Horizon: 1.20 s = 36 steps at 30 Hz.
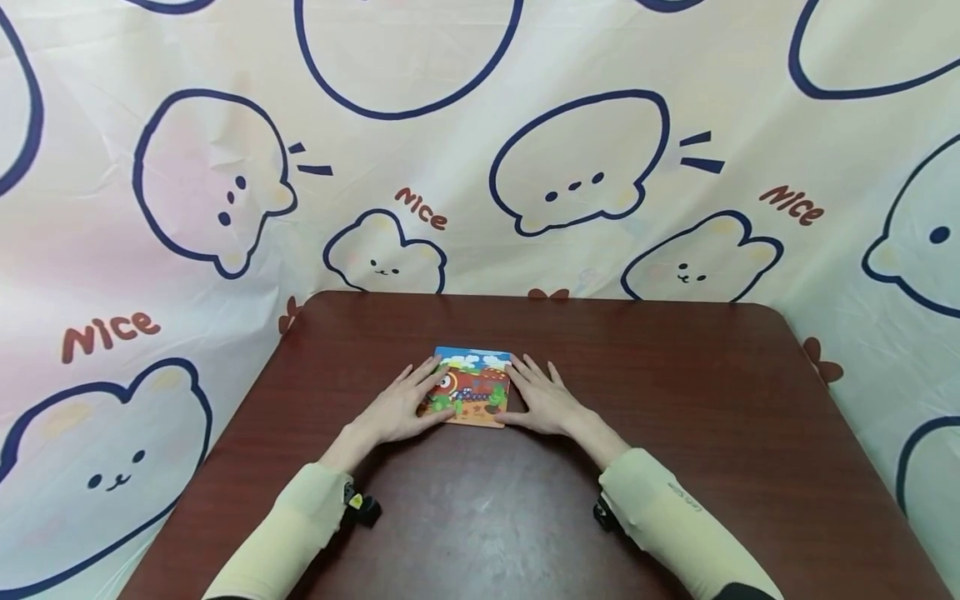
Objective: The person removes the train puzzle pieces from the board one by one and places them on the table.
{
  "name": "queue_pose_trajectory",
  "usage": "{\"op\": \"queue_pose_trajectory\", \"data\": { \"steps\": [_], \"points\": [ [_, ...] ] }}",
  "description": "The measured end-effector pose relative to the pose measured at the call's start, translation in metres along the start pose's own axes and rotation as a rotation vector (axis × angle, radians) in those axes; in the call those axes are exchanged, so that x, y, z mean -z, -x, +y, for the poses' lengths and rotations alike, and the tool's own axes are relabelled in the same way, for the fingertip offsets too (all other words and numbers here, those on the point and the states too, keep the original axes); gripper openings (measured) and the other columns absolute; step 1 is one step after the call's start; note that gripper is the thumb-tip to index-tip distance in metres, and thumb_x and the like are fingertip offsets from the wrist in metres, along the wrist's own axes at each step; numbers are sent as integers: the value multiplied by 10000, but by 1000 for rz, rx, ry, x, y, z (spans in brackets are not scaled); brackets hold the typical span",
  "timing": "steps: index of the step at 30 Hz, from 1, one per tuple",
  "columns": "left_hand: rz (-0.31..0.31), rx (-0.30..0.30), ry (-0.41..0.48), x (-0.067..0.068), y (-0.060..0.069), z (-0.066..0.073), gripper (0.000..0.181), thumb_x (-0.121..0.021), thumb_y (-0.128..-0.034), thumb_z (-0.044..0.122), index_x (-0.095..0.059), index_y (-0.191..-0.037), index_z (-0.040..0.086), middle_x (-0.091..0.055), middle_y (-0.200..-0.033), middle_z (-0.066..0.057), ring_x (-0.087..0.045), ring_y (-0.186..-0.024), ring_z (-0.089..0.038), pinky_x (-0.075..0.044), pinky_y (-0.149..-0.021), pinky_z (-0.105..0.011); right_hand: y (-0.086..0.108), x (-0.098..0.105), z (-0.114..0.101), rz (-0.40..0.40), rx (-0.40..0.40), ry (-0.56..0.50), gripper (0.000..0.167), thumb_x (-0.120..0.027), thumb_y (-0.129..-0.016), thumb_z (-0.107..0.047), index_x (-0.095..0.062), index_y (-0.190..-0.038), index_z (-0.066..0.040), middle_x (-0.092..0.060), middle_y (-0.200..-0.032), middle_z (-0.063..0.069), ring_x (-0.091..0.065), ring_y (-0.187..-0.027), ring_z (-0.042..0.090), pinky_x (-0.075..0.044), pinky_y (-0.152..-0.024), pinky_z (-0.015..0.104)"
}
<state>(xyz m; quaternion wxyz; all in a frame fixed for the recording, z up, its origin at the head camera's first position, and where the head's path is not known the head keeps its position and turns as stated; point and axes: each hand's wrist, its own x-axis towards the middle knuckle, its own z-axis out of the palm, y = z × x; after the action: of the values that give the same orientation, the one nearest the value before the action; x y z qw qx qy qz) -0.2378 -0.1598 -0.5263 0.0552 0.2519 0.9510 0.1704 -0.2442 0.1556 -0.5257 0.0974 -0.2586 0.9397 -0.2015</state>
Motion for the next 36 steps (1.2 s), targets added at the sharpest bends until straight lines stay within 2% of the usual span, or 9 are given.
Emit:
{"op": "queue_pose_trajectory", "data": {
  "steps": [5,8,11,13,16,20,28,31,36],
  "points": [
    [2,-34,30,-4,-3,3,928,-633,-1038,660,-359,-1730,106,-255,-1838,-149,-247,-1722,-323,-204,-1398,-605,8,1,5,4,-7,-4,1006,-716,-1016,-623,-310,-1735,-48,-205,-1848,168,-165,-1725,432,-110,-1341,776],
    [36,-74,52,-15,-8,-3,960,-559,-1039,743,-366,-1727,104,-276,-1830,-159,-257,-1719,-312,-204,-1400,-593,13,2,8,1,-17,-5,1006,-722,-1014,-618,-312,-1735,-48,-203,-1847,172,-160,-1726,433,-109,-1343,774],
    [55,-97,78,-18,-9,-2,990,-521,-1026,797,-379,-1723,109,-294,-1824,-162,-266,-1716,-311,-201,-1398,-598,16,3,10,2,-15,-2,1006,-725,-1012,-617,-318,-1732,-43,-216,-1841,186,-163,-1722,444,-115,-1334,786],
    [43,-86,71,-14,-8,4,979,-554,-1026,770,-379,-1723,105,-292,-1824,-160,-266,-1715,-319,-199,-1396,-608,16,5,11,7,-11,-9,985,-728,-1015,-607,-342,-1723,-40,-229,-1834,199,-171,-1719,448,-121,-1330,790],
    [10,-47,12,-8,-6,14,934,-603,-1041,695,-364,-1729,110,-280,-1831,-144,-257,-1719,-320,-207,-1401,-590,15,7,11,38,-6,-25,908,-738,-1026,-560,-418,-1688,-28,-286,-1809,228,-214,-1704,463,-151,-1322,794],
    [-13,-17,-53,-4,-5,23,904,-610,-1058,649,-347,-1735,110,-268,-1835,-139,-256,-1719,-324,-217,-1402,-577,8,11,10,115,-1,-21,747,-745,-1053,-437,-525,-1614,5,-404,-1742,269,-332,-1651,492,-244,-1301,783],
    [0,12,-48,-6,-5,22,891,-613,-1054,655,-370,-1730,128,-279,-1833,-128,-264,-1718,-313,-202,-1407,-575,-14,10,7,280,68,-92,437,-763,-1049,-233,-714,-1400,24,-686,-1461,248,-577,-1430,486,-445,-1142,769],
    [9,21,-54,-7,-5,23,886,-620,-1051,656,-383,-1725,133,-295,-1827,-130,-279,-1712,-319,-208,-1404,-579,-22,10,6,309,54,-134,381,-751,-1055,-204,-734,-1364,18,-721,-1408,235,-602,-1394,475,-454,-1143,753],
    [11,36,-52,-9,-4,25,888,-622,-1050,660,-387,-1724,131,-298,-1824,-144,-291,-1707,-325,-209,-1402,-585,-28,10,5,308,-5,-152,350,-749,-1057,-204,-747,-1346,-7,-726,-1407,223,-600,-1389,458,-448,-1159,732]
  ]
}}
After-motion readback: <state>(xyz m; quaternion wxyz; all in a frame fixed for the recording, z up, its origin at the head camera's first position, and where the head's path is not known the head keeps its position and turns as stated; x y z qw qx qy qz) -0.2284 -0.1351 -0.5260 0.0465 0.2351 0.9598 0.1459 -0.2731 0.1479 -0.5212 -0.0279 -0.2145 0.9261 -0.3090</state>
